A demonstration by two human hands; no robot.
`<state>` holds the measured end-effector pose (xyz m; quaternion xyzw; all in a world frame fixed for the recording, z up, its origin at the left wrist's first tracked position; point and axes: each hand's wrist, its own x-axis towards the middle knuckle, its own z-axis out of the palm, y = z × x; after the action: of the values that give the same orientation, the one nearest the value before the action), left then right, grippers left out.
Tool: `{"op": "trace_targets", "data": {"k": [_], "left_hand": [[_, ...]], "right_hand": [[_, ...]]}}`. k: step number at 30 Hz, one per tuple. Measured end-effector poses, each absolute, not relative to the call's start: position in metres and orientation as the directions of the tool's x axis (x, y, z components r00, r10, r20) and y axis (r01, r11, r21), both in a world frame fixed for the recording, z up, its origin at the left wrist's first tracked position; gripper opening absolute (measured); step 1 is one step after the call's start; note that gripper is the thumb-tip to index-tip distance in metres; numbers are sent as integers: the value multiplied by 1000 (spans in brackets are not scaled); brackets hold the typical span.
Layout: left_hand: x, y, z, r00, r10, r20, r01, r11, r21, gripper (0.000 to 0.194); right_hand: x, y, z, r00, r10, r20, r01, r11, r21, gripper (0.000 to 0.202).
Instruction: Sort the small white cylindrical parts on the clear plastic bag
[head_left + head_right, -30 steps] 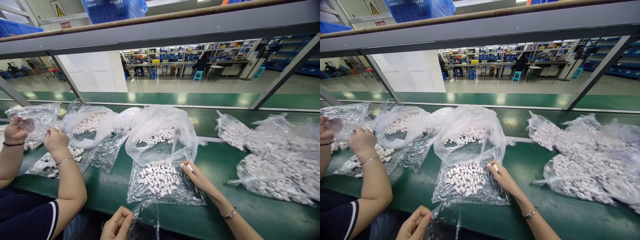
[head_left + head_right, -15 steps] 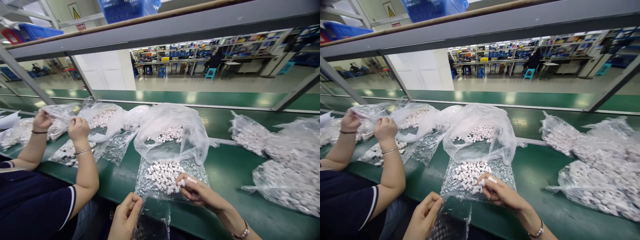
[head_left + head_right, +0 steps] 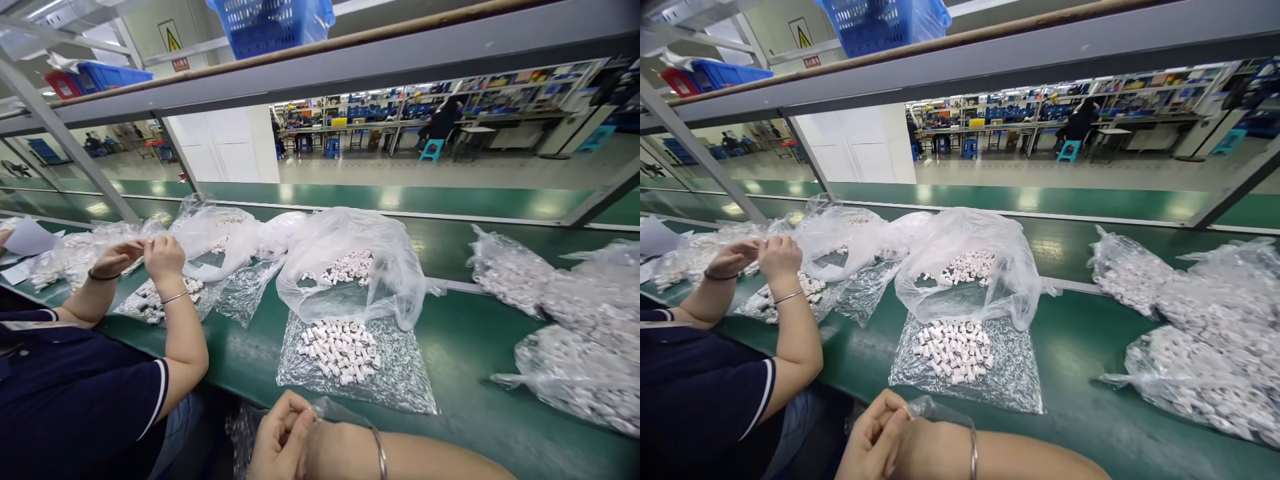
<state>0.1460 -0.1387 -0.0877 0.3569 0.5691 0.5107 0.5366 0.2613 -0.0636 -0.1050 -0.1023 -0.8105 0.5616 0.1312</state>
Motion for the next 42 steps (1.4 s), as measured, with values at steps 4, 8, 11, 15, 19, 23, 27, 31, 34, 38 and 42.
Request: {"op": "trace_targets", "data": {"k": [4,8,11,15,19,23,27,31,34,38,42], "left_hand": [[136,-132,-95,-154,951,-269,-190,239,952,44],[135,-125,-101,-178,939,-293,-260,242,935,51],[139,-121,-103,-158,942,-295,-263,248,932,50],[143,-118,-105,-124,947,-297,-251,260,933,50],[141,-118,-105,-125,946,-299,-234,265,935,50],[139,-120,-107,-150,941,-303,-249,261,933,51],[138,-120,-105,-142,937,-318,-243,279,929,50],[138,-119,-100,-146,937,-318,-218,283,934,50],[137,-118,-100,-151,939,-309,-218,273,937,51],[134,-120,-105,-154,940,-305,-218,269,938,51],[132,-121,-109,-165,935,-315,-221,276,935,51]], "right_hand": [[307,-43,-71,-951,299,74,79,469,-880,23],[377,-20,-74,-637,768,-64,497,345,-796,17],[417,-8,-103,-300,951,-70,742,187,-643,19],[433,-3,-137,-265,959,-100,763,145,-630,28],[432,-1,-141,-290,952,-95,682,136,-718,29],[440,3,-130,-367,908,-200,286,-94,-954,34],[444,8,-121,-358,919,-164,-81,-205,-975,40],[433,13,-125,-251,957,-147,331,-58,-942,38],[424,14,-133,-262,964,-48,561,111,-820,32],[420,16,-140,-287,957,-48,590,137,-796,30],[425,19,-140,-195,981,-23,538,87,-838,35]]}}
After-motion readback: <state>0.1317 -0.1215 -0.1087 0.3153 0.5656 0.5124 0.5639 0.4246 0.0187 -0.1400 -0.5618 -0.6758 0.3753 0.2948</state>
